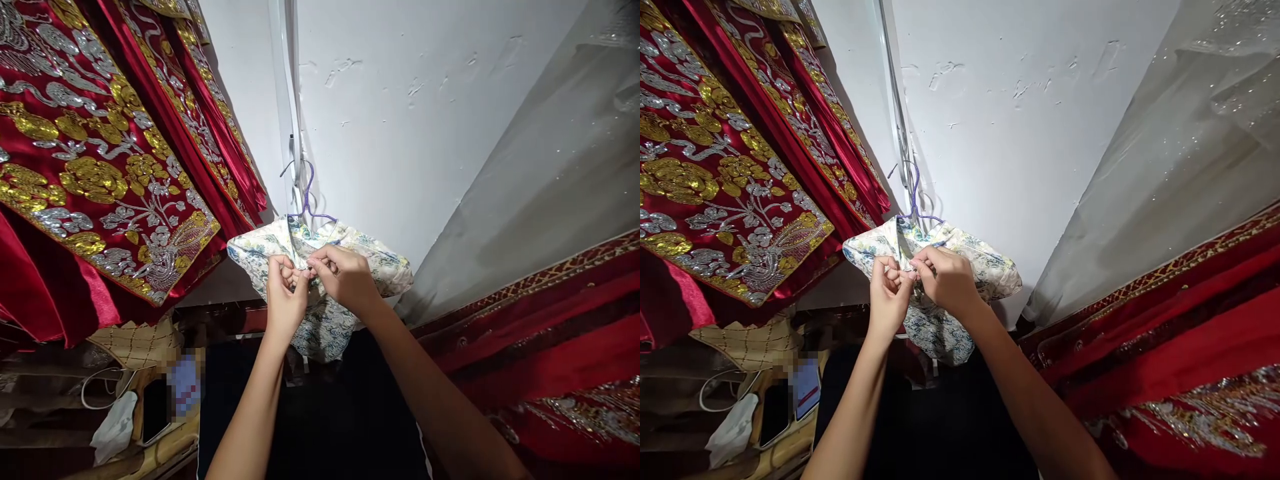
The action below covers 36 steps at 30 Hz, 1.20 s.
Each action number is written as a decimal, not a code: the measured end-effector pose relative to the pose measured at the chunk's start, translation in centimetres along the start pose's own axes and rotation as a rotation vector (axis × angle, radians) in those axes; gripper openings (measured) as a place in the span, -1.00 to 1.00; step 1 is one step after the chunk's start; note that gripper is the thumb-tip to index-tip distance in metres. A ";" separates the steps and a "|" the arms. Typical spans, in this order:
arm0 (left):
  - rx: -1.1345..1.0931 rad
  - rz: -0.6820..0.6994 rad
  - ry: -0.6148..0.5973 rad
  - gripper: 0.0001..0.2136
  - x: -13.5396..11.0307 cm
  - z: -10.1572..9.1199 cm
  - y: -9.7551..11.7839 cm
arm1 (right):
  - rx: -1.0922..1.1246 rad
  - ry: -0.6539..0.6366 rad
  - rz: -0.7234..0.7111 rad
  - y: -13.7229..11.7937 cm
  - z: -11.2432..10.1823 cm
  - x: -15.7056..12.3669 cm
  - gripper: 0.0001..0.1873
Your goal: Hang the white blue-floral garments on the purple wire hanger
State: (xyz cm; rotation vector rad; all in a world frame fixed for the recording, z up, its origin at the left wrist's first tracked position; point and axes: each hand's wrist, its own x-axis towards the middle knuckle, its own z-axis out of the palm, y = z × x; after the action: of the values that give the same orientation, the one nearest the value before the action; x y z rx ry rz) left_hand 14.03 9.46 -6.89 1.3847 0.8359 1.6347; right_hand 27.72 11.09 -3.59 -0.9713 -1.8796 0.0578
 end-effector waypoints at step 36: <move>0.297 0.019 -0.172 -0.40 -1.6 0.8 1.3 | 0.426 0.353 0.387 1.2 -9.3 -2.2 -0.77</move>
State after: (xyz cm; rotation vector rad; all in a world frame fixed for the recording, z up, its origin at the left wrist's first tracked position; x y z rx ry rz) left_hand 14.70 7.44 -6.31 1.7165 0.9934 1.4211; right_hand 36.07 7.19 -0.94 -0.9578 -1.2691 0.4678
